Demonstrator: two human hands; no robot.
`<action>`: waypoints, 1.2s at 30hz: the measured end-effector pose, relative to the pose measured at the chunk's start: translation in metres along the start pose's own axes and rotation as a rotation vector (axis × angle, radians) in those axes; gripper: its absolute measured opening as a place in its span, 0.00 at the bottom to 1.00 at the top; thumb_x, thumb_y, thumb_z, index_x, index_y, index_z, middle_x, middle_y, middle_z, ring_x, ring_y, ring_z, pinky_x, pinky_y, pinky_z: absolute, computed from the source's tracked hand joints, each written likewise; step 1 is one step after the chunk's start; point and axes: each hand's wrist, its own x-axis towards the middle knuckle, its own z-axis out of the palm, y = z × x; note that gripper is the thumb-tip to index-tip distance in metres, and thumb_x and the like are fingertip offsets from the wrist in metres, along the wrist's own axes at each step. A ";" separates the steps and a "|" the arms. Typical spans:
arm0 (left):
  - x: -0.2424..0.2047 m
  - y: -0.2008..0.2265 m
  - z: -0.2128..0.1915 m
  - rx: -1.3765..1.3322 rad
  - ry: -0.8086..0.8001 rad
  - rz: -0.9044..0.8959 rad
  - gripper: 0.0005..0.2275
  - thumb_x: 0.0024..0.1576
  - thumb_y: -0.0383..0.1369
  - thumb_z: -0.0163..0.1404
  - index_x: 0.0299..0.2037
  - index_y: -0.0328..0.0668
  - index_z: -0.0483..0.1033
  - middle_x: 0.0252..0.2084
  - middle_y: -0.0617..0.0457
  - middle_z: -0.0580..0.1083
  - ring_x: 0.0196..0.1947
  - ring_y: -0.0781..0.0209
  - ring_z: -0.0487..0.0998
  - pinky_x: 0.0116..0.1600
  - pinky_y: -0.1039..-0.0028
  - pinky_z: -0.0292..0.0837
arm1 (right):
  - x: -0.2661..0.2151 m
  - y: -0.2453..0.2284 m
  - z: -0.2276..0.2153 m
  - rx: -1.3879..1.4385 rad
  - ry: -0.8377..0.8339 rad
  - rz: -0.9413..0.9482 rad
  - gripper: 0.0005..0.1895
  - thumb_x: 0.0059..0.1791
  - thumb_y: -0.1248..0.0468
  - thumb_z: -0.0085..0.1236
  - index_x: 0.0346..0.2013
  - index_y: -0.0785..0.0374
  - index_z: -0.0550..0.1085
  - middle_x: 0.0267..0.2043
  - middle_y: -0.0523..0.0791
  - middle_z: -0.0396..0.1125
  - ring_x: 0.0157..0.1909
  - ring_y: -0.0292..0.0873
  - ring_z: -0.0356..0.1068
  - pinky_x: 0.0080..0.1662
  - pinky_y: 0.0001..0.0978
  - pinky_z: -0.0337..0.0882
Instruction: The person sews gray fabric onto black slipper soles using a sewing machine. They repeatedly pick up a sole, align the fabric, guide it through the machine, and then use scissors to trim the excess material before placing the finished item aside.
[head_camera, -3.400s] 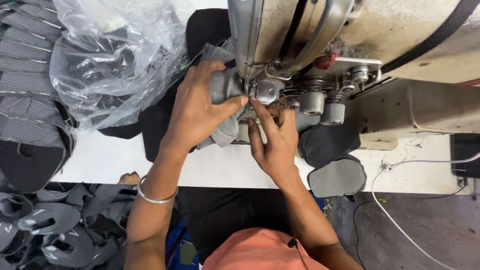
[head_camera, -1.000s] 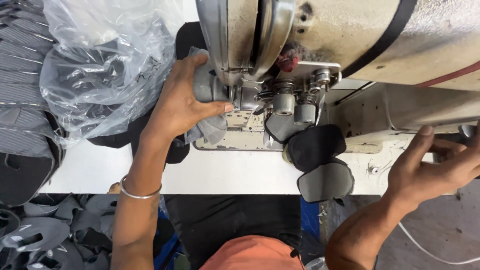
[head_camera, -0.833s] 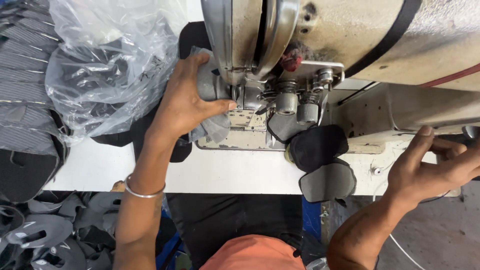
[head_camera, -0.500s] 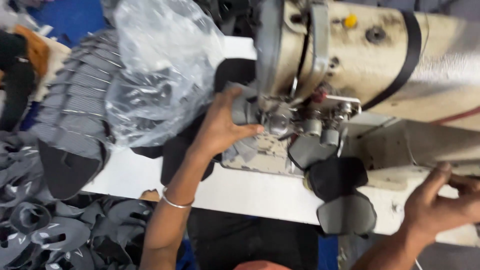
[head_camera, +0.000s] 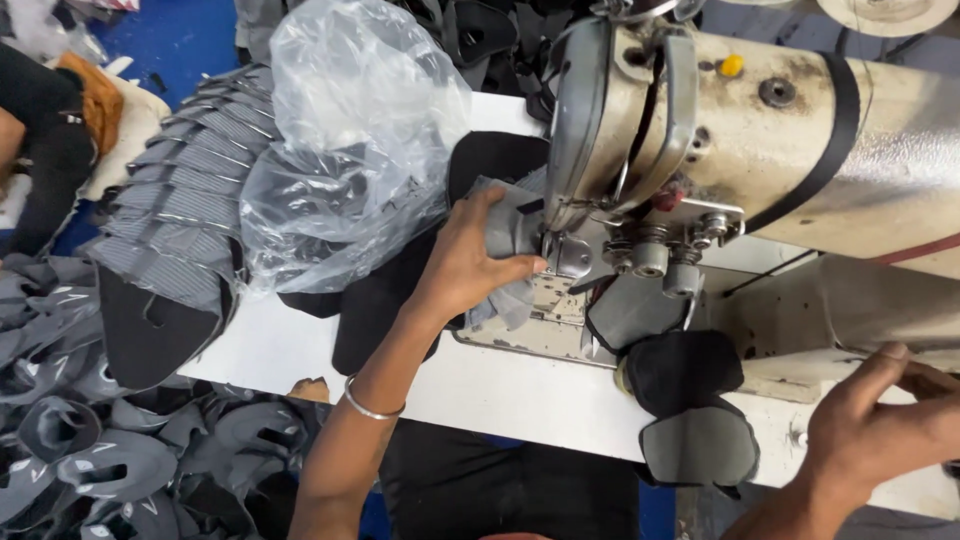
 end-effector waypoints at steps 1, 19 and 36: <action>-0.005 -0.001 0.002 -0.006 -0.009 -0.002 0.45 0.43 0.45 0.70 0.66 0.25 0.60 0.64 0.31 0.65 0.67 0.38 0.65 0.68 0.57 0.61 | 0.007 -0.010 0.000 -0.009 -0.005 0.001 0.03 0.59 0.75 0.50 0.42 0.76 0.68 0.41 0.53 0.67 0.40 0.48 0.67 0.45 0.36 0.66; -0.027 0.012 0.023 -0.336 0.185 0.036 0.21 0.54 0.27 0.62 0.58 0.33 0.74 0.47 0.48 0.80 0.45 0.67 0.79 0.52 0.75 0.76 | 0.017 -0.023 0.001 -0.159 0.003 -0.088 0.16 0.63 0.71 0.49 0.59 0.74 0.54 0.53 0.54 0.51 0.44 0.47 0.62 0.47 0.37 0.66; -0.041 0.015 0.048 -0.273 0.351 0.026 0.23 0.56 0.27 0.61 0.60 0.28 0.68 0.44 0.42 0.80 0.40 0.64 0.82 0.46 0.74 0.79 | 0.011 -0.015 0.001 -0.083 -0.003 -0.043 0.11 0.60 0.72 0.48 0.51 0.75 0.57 0.44 0.52 0.56 0.42 0.47 0.60 0.48 0.42 0.62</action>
